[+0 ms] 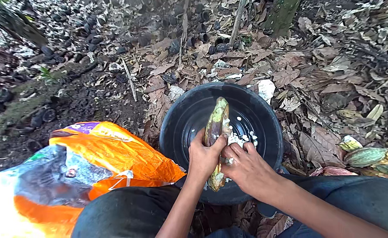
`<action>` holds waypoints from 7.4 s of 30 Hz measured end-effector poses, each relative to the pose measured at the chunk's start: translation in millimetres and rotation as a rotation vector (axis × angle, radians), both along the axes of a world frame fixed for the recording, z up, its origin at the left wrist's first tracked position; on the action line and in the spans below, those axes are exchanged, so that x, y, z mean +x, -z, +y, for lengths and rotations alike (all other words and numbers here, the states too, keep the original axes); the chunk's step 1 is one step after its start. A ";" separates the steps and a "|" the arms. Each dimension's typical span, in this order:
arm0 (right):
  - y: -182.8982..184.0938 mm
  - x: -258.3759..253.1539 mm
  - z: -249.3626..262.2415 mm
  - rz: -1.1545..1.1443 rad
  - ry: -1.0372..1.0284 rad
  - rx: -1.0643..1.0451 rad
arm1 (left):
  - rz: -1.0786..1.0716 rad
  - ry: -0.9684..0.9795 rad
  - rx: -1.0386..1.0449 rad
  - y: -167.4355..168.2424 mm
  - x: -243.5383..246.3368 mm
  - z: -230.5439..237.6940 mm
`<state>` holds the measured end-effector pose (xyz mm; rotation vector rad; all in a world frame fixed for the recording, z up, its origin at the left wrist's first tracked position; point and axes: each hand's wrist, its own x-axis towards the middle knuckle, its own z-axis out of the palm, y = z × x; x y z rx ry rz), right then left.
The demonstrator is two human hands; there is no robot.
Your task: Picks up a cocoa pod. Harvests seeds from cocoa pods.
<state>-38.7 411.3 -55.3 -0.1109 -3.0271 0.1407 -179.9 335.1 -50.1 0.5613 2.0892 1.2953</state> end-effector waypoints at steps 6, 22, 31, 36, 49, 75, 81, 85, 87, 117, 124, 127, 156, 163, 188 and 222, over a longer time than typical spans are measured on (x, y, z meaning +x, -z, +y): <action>7.3 -4.5 -1.1 0.036 -0.062 -0.108 | -0.049 -0.059 0.041 -0.3 -7.1 -1.6; -67.6 -15.8 29.3 0.102 0.061 0.062 | 0.029 0.026 0.330 -66.0 -26.8 17.1; -63.2 -3.8 31.3 0.094 0.048 -0.046 | -0.208 -0.050 0.434 -67.5 -27.8 8.3; -55.5 -0.4 33.8 -0.002 -0.011 -0.067 | -0.162 -0.029 0.358 -61.0 -21.9 6.1; -22.8 -4.6 41.3 -0.123 0.285 -0.140 | -0.091 -0.060 0.341 -58.1 -26.2 2.1; -9.7 -11.5 12.7 0.318 0.126 -0.380 | 0.236 0.014 0.074 -29.0 7.0 -0.7; -6.4 -15.6 4.6 0.227 0.194 -0.371 | 0.187 -0.033 0.117 -23.7 9.6 0.7; -5.7 -17.5 -0.6 0.212 0.242 -0.406 | 0.183 -0.024 0.133 -22.2 9.8 0.5; -2.9 -17.0 1.1 0.271 0.212 -0.392 | 0.130 -0.042 0.173 -24.4 9.8 0.6; -34.6 -26.1 -4.9 -0.432 0.424 -0.543 | -0.056 -0.063 0.185 4.4 11.2 6.2; 4.4 -11.3 12.3 0.091 0.515 -0.549 | -0.107 -0.059 0.163 -1.9 9.1 8.1; 0.7 -12.5 13.7 0.024 0.647 -0.649 | -0.124 -0.056 0.086 1.8 6.1 8.1; 47.2 -13.0 -5.2 -0.296 0.897 -1.593 | 0.374 0.076 -0.185 18.2 16.5 2.3; 40.2 -12.4 -5.7 -0.115 0.972 -1.608 | 0.263 0.086 -0.176 17.0 7.8 3.5; 1.1 -5.6 54.3 0.043 0.465 -0.574 | -0.633 0.211 0.035 7.6 17.2 0.0; 8.5 4.0 67.8 0.126 0.261 -0.640 | -0.598 0.162 -0.011 0.1 28.7 -8.0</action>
